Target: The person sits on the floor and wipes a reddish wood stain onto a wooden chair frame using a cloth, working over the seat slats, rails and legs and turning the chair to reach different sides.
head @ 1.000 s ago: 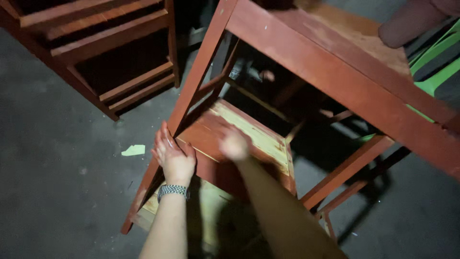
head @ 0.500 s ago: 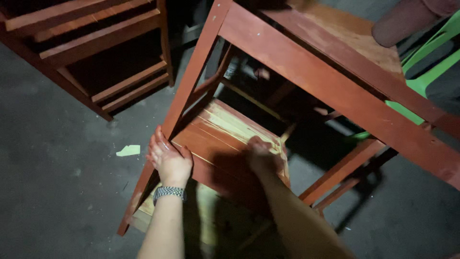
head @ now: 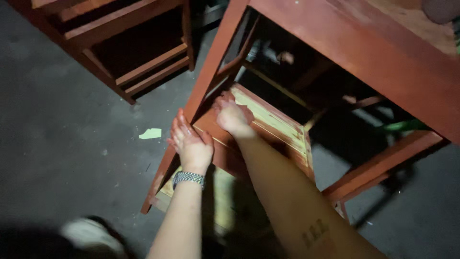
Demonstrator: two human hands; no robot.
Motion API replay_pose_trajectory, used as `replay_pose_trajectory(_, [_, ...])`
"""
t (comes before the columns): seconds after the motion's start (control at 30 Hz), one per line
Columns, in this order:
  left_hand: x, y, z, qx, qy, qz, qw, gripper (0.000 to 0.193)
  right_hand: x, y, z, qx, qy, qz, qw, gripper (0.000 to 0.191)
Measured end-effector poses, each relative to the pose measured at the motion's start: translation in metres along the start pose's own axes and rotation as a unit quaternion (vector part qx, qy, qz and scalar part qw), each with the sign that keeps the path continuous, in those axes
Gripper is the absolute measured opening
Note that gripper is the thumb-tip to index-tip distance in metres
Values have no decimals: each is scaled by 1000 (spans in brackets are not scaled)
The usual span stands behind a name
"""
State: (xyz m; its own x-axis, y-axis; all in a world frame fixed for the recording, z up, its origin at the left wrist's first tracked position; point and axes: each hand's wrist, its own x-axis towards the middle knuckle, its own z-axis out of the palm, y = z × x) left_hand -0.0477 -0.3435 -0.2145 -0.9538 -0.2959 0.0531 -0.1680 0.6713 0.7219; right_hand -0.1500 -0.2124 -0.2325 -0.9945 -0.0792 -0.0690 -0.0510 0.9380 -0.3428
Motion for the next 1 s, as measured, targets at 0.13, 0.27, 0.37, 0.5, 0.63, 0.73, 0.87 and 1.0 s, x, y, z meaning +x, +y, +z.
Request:
replay_pose_trajectory(0.13, [-1,-4,-4,-2,-5,7,1000,101,-18,43,19,-4,62,-6,998,40])
replay_pose_trajectory(0.27, [-9,2,-11,59,59,60,995,99,-56,102,27,-27,17,103,994,38])
replay_pose_trajectory(0.37, [-14,8,-21,142,78,171,972,89,-97,150,18,-48,-38,190,980,37])
replay_pose_trajectory(0.5, [-3,8,-37,203,-169,115,958,71,-151,191,3,-63,-63,275,957,35])
replay_pose_trajectory(0.63, [5,9,-35,92,-135,404,900,53,-165,200,7,-66,-40,309,948,34])
replay_pose_trajectory(0.73, [7,19,-19,14,-208,339,918,34,-156,198,9,-69,-20,328,942,33])
replay_pose_trajectory(0.87, [8,28,-4,13,-153,222,963,33,-124,167,11,-65,6,316,947,33])
replay_pose_trajectory(1.0, [4,24,3,44,-46,247,967,25,-65,85,22,10,41,157,987,32])
